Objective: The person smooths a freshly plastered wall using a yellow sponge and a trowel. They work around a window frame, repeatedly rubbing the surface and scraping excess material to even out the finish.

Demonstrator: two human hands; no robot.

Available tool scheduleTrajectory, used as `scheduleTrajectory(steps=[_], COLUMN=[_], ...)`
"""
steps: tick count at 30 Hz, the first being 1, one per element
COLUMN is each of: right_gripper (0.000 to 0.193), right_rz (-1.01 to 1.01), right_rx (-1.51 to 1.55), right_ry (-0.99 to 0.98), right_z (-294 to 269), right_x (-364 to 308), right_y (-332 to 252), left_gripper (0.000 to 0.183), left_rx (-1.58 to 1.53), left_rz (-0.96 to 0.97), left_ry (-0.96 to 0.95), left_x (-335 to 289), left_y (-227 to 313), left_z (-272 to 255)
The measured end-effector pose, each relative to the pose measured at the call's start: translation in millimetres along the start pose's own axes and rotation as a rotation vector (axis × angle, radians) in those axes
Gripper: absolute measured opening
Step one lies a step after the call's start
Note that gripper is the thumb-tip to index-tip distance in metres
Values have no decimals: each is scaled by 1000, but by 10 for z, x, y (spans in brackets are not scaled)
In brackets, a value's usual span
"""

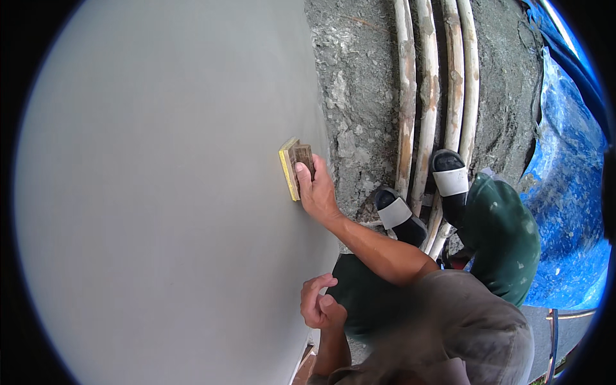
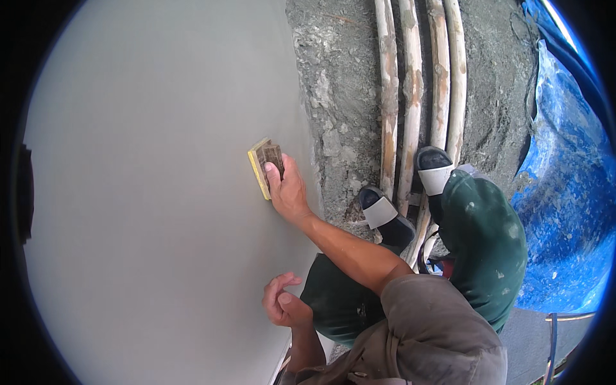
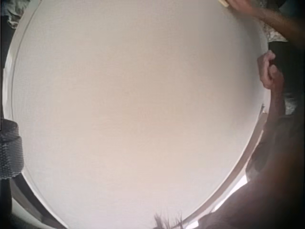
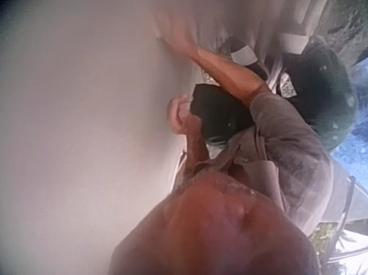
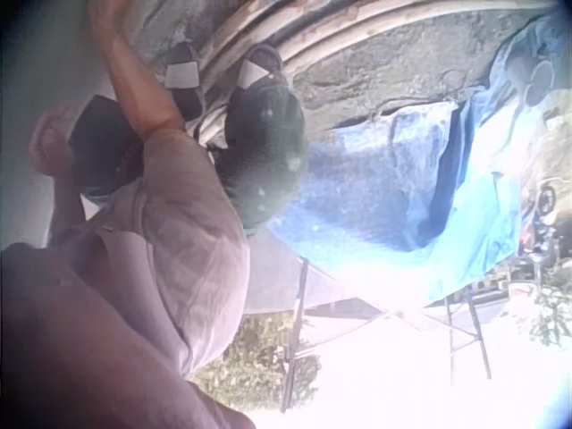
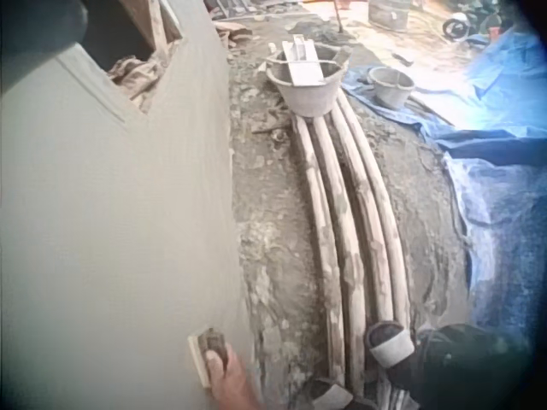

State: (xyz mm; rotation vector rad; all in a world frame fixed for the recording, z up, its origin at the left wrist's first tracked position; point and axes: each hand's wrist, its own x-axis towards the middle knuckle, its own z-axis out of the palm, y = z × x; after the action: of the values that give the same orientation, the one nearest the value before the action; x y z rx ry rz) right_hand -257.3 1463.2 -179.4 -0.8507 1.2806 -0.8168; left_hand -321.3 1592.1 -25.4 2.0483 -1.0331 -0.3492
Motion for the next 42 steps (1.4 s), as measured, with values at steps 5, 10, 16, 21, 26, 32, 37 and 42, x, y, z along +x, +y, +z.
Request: scheduleTrajectory(steps=[5,10,16,21,26,32,37,42], right_gripper=[40,36,36,36,36,34,35,35], right_rz=[89,146,-36,-55,-324,-335,-560,-327], right_rx=[-125,131,-30,55,43,223,16,176], right_ry=[33,39,19,3,-1,7,22,26], right_z=[-183,-109,-61,-41,100,156,182,237], right_x=[1811,836,2055,1284,2244,1489,2694,2224], right_y=[596,1176,331,691,-526,-11,-1329,-582], left_gripper=[42,49,47,42,41,40,45,36], left_rx=[-120,-49,-10,-31,11,-33,-5,-42], left_rz=[-22,-129,-155,-60,-125,-81,-250,-174], left_ry=[-36,35,-16,14,48,98,20,33], left_x=[64,262,216,354,236,328,248,337], left_y=[-282,-227,-274,-290,-325,-296,-377,-267], left_z=[260,344,306,367,283,299,275,295])
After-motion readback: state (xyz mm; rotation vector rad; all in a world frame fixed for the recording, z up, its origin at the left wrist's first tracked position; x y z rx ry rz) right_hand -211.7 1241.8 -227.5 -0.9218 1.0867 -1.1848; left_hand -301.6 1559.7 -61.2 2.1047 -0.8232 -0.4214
